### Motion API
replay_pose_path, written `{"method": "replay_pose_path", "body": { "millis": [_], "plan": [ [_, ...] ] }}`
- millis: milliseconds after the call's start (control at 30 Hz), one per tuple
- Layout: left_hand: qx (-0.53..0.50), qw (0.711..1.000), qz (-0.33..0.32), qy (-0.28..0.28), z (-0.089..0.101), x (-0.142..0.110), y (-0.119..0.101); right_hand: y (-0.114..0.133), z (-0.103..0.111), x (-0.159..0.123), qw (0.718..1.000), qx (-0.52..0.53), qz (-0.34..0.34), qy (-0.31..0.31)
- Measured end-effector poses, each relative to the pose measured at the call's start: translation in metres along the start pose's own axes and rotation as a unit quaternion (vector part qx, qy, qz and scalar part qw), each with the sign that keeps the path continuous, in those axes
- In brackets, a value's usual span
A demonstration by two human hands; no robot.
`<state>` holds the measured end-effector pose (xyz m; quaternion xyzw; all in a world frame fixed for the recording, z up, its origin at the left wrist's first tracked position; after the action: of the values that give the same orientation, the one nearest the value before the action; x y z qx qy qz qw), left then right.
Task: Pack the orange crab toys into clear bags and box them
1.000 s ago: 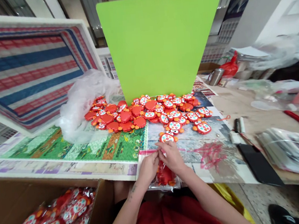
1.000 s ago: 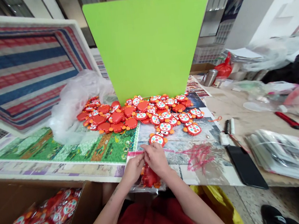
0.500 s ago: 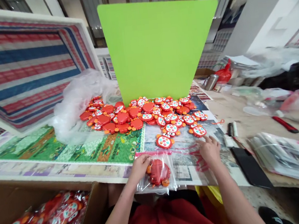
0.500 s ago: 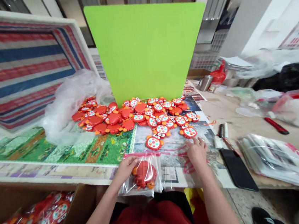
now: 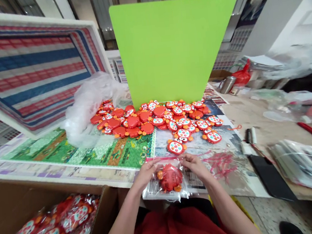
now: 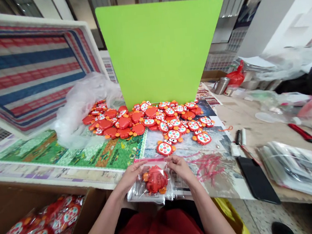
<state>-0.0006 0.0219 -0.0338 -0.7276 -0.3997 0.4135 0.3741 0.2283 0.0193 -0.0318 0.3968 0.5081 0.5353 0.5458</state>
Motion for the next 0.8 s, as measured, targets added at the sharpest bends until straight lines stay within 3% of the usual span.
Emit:
{"method": "replay_pose_path", "body": {
  "millis": [300,567,700,767,800],
  "plan": [
    [-0.099,0.995,0.014,0.01,-0.007,-0.009,-0.013,-0.001,0.011,-0.005,0.999,0.034,-0.015,-0.019],
    [0.002,0.998,-0.055,-0.028,-0.016,-0.018,-0.035,0.009,-0.005,0.001,0.996,0.011,0.072,-0.051],
    [0.044,0.986,-0.112,-0.118,0.013,-0.037,-0.061,0.003,-0.003,0.015,0.984,-0.083,0.107,-0.114],
    [0.121,0.955,-0.183,-0.199,0.042,-0.066,-0.086,0.003,0.004,0.021,0.958,-0.184,0.143,-0.167],
    [0.178,0.924,-0.222,-0.254,0.057,-0.085,-0.099,0.003,0.007,0.024,0.939,-0.238,0.161,-0.187]
  ]
}}
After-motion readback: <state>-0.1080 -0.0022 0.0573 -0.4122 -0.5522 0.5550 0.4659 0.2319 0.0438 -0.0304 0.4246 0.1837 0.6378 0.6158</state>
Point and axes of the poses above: each hand's wrist, its own x-axis towards the middle knuckle, its own z-axis out of the back of the hand, y = z × x, the point moved 3 cm from there along x, towards the middle knuckle, and after that the axes turned 10 degrees about -x, right-handed, at the moved point
